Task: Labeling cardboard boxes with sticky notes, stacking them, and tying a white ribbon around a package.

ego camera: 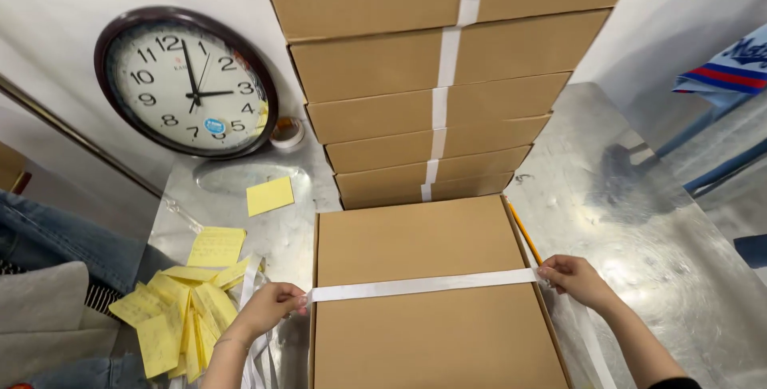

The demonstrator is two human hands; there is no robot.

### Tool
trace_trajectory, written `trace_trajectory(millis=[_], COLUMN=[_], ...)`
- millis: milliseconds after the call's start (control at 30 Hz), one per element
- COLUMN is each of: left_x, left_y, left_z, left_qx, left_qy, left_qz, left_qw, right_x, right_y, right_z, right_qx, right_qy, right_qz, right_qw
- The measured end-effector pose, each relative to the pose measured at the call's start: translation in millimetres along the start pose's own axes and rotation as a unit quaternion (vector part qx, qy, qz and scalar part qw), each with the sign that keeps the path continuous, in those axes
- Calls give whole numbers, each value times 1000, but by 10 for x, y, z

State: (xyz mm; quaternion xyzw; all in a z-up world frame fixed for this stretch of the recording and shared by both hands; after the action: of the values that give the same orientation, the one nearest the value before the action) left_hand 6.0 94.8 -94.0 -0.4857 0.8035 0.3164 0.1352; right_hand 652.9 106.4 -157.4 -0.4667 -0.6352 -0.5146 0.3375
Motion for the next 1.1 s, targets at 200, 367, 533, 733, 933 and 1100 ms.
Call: trace_trajectory(millis=[200,367,533,733,933,1100], left_x=[-197,-9,210,287,146,122], left_y=[-70,-270,-513,-519,-426,-457], left_z=[46,583,932,961,612,510], left_qx=[12,-30,-21,19,27,-17], left_qy=[-4,44,88,69,74,32], left_qz=[97,274,365,331,324,325], left_qw=[995,960,927,941,943,945], right_x=[-277,-242,-178,-107,-322,-342], right_y=[-221,-355,-526,-624,-734,-738], right_z=[32,17,-221,-367,-495,-707], right_qx=[59,-19,-79,-109,-120,-137], right_qy=[-18,-45,-137,-202,-226,-235], right_qz=[63,-13,18,99,183,191], right_qw=[996,999,987,968,949,943])
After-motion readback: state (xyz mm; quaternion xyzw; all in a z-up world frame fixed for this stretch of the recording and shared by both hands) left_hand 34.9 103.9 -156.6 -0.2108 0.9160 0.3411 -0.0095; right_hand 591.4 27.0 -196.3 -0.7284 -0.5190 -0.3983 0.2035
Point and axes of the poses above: each hand's wrist, its own z-axis towards the middle knuckle, its own y-axis out of the back of the hand, x = y × z, the point moved 5 cm from there along z, towards the middle knuckle, and after that the axes turned 14 degrees about y, right-handed, at the moved point
